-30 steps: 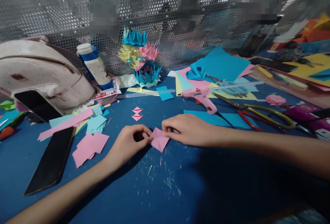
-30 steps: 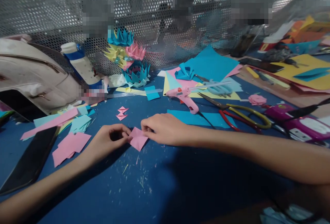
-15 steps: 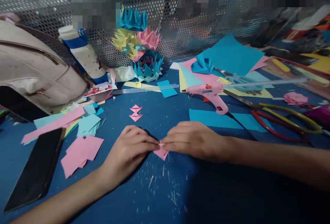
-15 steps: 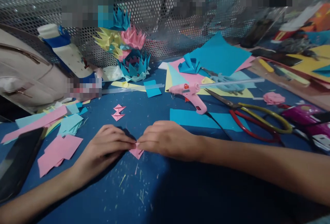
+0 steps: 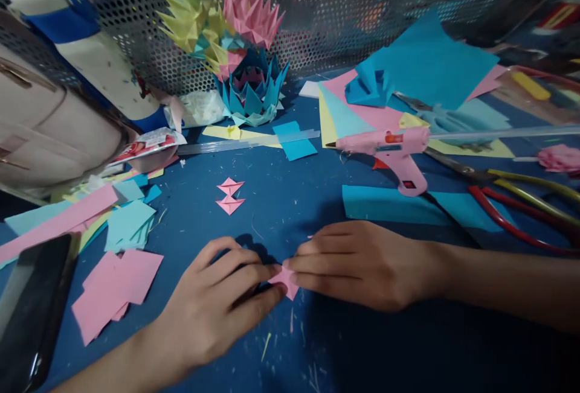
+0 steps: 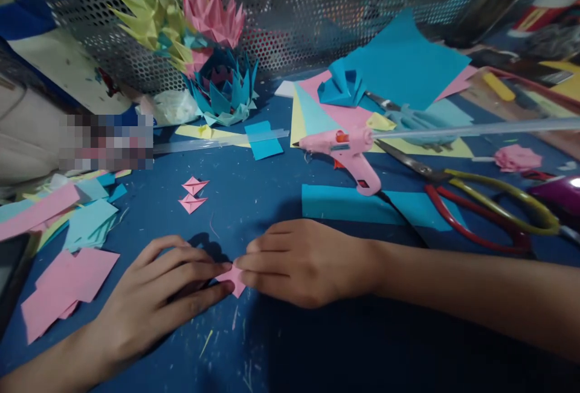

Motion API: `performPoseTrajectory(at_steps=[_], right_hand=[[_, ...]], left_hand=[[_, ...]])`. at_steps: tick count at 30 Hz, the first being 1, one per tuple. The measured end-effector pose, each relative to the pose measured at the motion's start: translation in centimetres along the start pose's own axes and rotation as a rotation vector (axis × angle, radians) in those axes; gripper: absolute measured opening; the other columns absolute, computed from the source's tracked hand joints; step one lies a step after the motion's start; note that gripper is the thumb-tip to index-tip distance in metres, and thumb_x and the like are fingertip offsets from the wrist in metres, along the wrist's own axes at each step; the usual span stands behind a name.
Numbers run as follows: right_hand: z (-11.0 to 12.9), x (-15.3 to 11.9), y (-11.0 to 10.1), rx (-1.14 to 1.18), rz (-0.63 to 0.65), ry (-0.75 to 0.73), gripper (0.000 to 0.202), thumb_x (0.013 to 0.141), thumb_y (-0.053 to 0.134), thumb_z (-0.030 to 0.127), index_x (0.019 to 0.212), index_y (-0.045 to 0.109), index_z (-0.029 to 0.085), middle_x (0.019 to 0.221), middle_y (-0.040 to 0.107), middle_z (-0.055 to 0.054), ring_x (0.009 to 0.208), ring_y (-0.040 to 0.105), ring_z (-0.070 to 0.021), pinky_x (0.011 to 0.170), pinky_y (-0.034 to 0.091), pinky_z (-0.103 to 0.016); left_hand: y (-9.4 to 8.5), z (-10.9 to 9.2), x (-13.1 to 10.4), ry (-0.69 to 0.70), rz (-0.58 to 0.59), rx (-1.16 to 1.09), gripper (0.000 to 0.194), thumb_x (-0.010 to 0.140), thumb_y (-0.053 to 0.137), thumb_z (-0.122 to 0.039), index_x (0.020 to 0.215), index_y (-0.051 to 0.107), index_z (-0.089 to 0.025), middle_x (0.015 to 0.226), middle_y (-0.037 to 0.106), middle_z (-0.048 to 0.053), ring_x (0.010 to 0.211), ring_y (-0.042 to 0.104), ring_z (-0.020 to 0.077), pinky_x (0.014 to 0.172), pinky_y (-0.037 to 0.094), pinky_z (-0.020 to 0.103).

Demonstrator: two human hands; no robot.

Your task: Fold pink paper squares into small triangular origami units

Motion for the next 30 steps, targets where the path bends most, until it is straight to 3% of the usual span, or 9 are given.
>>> performPoseTrajectory(at_steps=[5,11,14,17,20,26,30], right_hand=[[-0.1,-0.1,0.2,0.044,0.006,0.021,0.030,0.103,0.040,0.015,0.111,0.068,0.013,0.109,0.074,-0.005,0.101,0.068,-0.0157,0.081,0.058,-0.030],[-0.1,-0.2,0.2,0.058,0.005,0.021,0.033,0.104,0.037,0.013,0.113,0.068,0.010,0.110,0.074,-0.006,0.104,0.067,-0.0160,0.084,0.058,-0.030],[-0.1,-0.1,0.1,0.036,0.017,0.021,0.034,0.105,0.036,0.014,0.113,0.068,0.012,0.110,0.073,-0.005,0.104,0.066,-0.0150,0.083,0.057,-0.029],[-0.1,0.1,0.2,0.048,0.029,0.025,0.032,0.104,0.038,0.013,0.111,0.069,0.012,0.112,0.073,-0.005,0.103,0.066,-0.0158,0.082,0.057,-0.030],[-0.2,0.1,0.0,0.060,-0.011,0.050,0.023,0.102,0.047,0.016,0.108,0.069,0.011,0.110,0.073,-0.003,0.101,0.066,-0.0160,0.081,0.056,-0.031],[-0.1,-0.1,0.5,0.068,-0.029,0.109,0.024,0.104,0.047,0.023,0.116,0.064,0.012,0.112,0.072,0.000,0.105,0.061,-0.0130,0.089,0.049,-0.028],[-0.3,0.3,0.9,0.030,0.089,0.173,0.030,0.106,0.038,0.028,0.119,0.062,0.015,0.121,0.067,-0.001,0.104,0.057,-0.0152,0.088,0.046,-0.032]], left_hand=[[0.3,0.0,-0.1,-0.002,0.009,0.008,0.017,0.102,0.053,-0.015,0.111,0.066,-0.021,0.106,0.074,-0.002,0.097,0.062,0.0163,0.098,0.034,0.038],[0.0,-0.2,0.1,-0.004,-0.080,0.020,0.017,0.101,0.055,-0.014,0.106,0.070,-0.019,0.101,0.074,-0.001,0.096,0.062,0.0164,0.098,0.036,0.038],[0.1,-0.8,-0.2,0.021,-0.002,0.089,0.022,0.102,0.051,-0.014,0.112,0.070,-0.018,0.106,0.073,0.001,0.103,0.061,0.0188,0.104,0.032,0.040],[0.3,-2.1,-0.7,0.079,0.071,0.211,0.038,0.105,0.033,-0.013,0.119,0.068,-0.013,0.120,0.069,0.007,0.116,0.056,0.0236,0.114,0.022,0.045],[0.7,-3.9,-1.1,0.153,0.096,0.314,0.042,0.104,0.030,-0.013,0.112,0.071,-0.011,0.120,0.069,0.006,0.116,0.056,0.0221,0.120,0.015,0.043],[1.4,-5.2,-1.6,0.101,0.043,0.412,0.035,0.100,0.038,-0.013,0.117,0.068,-0.010,0.116,0.070,0.007,0.109,0.061,0.0191,0.112,0.034,0.035],[1.4,-4.9,-1.5,0.065,0.043,0.381,0.033,0.099,0.040,-0.012,0.117,0.068,-0.011,0.115,0.070,0.007,0.108,0.061,0.0192,0.107,0.038,0.033]])
Point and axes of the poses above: each hand's wrist, its own x-axis towards the middle knuckle, its own y-axis out of the palm, z = x × y, the point moved 7 cm from there along x, towards the middle knuckle
